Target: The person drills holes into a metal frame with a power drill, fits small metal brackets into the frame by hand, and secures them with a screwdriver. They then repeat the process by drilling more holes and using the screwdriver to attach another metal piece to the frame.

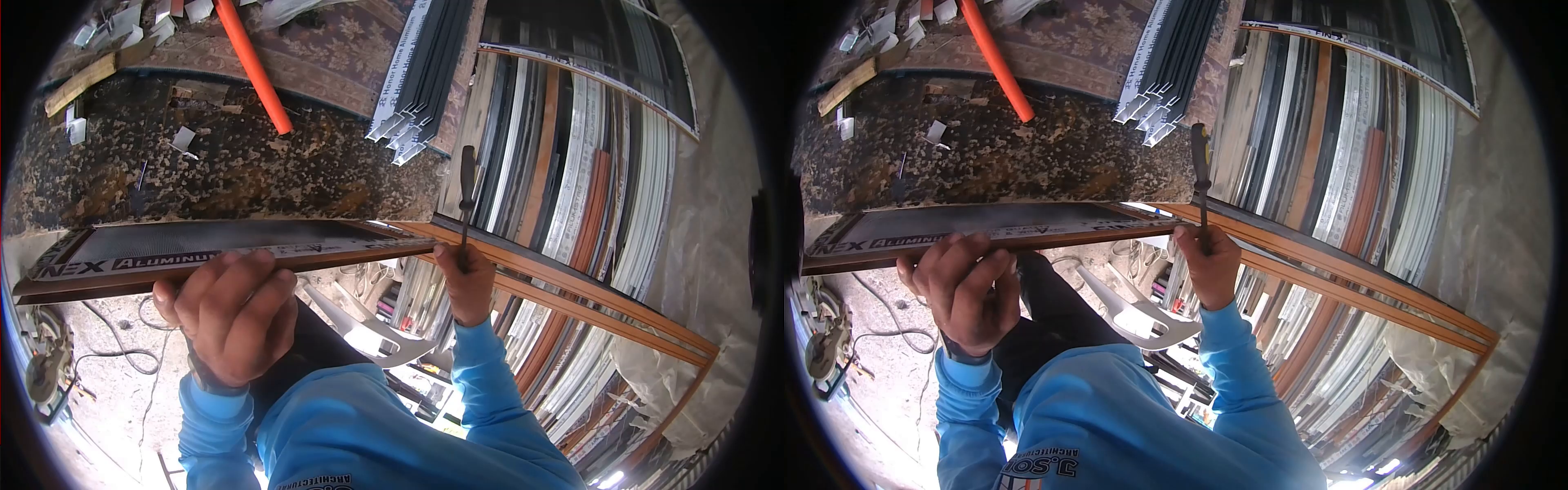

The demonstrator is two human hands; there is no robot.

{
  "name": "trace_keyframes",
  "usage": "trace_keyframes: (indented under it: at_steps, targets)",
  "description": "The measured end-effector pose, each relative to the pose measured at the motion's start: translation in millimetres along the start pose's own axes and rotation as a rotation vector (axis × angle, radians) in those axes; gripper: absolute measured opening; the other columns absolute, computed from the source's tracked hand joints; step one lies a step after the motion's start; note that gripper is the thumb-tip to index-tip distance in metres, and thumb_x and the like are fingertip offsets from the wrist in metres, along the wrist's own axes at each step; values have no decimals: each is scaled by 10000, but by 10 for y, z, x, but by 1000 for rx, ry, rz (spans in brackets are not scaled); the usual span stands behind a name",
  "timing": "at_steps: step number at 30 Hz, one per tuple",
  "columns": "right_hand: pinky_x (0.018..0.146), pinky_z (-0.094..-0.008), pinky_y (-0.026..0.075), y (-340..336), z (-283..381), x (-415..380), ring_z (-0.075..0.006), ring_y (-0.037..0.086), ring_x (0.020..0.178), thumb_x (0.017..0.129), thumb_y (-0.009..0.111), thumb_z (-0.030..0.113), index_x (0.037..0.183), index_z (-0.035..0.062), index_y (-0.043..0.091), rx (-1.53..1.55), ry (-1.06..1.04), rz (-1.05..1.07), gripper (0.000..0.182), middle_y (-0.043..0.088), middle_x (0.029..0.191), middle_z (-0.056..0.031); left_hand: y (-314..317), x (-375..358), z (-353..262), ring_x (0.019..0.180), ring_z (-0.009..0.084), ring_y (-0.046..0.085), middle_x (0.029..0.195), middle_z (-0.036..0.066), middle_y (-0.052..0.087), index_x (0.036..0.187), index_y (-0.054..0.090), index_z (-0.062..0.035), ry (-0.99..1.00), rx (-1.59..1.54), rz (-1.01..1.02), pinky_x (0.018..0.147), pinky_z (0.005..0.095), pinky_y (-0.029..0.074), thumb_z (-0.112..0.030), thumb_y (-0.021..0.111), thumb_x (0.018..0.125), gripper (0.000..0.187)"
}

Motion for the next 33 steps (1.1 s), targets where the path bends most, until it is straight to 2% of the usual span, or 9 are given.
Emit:
trace_keyframes:
  at_steps: [2, 8, 14, 17, 20, 24, 27, 30, 33]
  targets:
    - [623, -206, 354, 11, 28, 13, -14, 488, 678, 965, 853, 166, 992, 6, 764, -4, 1, -4, 185, 634, 756, 68, -5, 3, 11, 1176, 191, 645, 1184, -32, 723, 1073, 753, -244, 8, 4, 10, 1341, 510, 73, -131, 812, 817, 286]
    - [601, -217, 349, -12, -54, 25, -11, 467, 673, 975, 841, 166, 1017, 7, 786, -5, -19, -23, 173, 637, 749, 71, -7, -10, 20, 1171, 189, 652, 1185, -37, 727, 1065, 762, -238, 19, -3, 18, 1343, 512, 63, -132, 831, 812, 283]
    - [594, -215, 330, -28, -56, 10, 0, 440, 665, 999, 813, 174, 1030, 13, 767, -31, 50, 0, 170, 618, 743, 89, -3, -17, 35, 1169, 186, 655, 1178, -41, 727, 1045, 769, -238, 35, -6, 22, 1344, 516, 43, -140, 838, 812, 263]
    - [476, -224, 292, -37, -138, 37, 6, 422, 541, 1013, 801, 209, 1028, 27, 744, -10, 16, -5, 192, 589, 689, 81, -7, -10, 34, 1167, 186, 655, 1176, -39, 728, 1046, 772, -235, 42, -1, 28, 1344, 514, 47, -137, 834, 810, 263]
    - [467, -221, 291, -28, -143, 29, 7, 426, 531, 1013, 801, 218, 1023, 32, 744, 11, 18, -19, 194, 590, 691, 82, -5, 4, 28, 1165, 185, 653, 1174, -38, 728, 1050, 776, -230, 42, 1, 28, 1344, 507, 60, -128, 824, 806, 269]
    - [546, -218, 347, -21, -111, 8, 2, 466, 614, 1013, 803, 217, 1023, 33, 748, 19, 33, -14, 193, 623, 736, 76, -6, 4, 24, 1159, 185, 648, 1170, -36, 727, 1059, 778, -228, 36, -6, 21, 1343, 502, 75, -114, 808, 800, 284]
    - [607, -221, 385, -18, -80, -7, -7, 497, 676, 1011, 807, 225, 1036, 22, 761, -35, 2, -29, 209, 655, 770, 64, -13, 11, 8, 1209, 232, 652, 1177, -14, 735, 1053, 750, -232, 26, 6, 18, 1309, 509, 191, -81, 814, 794, 306]
    - [628, -222, 412, -10, -66, -38, -19, 528, 697, 1007, 816, 246, 1062, 6, 783, -47, -28, -34, 249, 686, 782, 49, 3, 2, 19, 1168, 190, 638, 1166, -36, 721, 1053, 768, -232, 42, -3, 2, 1344, 503, 72, -110, 797, 793, 288]
    - [621, -225, 418, -28, -31, -62, -21, 532, 689, 1005, 817, 240, 1058, 6, 783, -96, -33, -49, 243, 682, 768, 49, 7, -6, 19, 1177, 191, 636, 1167, -35, 719, 1047, 763, -232, 38, 4, 5, 1345, 506, 68, -108, 791, 798, 280]
Point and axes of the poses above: each hand's wrist, its own x-axis towards the middle knuckle, its own y-axis out of the palm, z = x × y, the point moved 8 cm from there along x, towards the middle knuckle
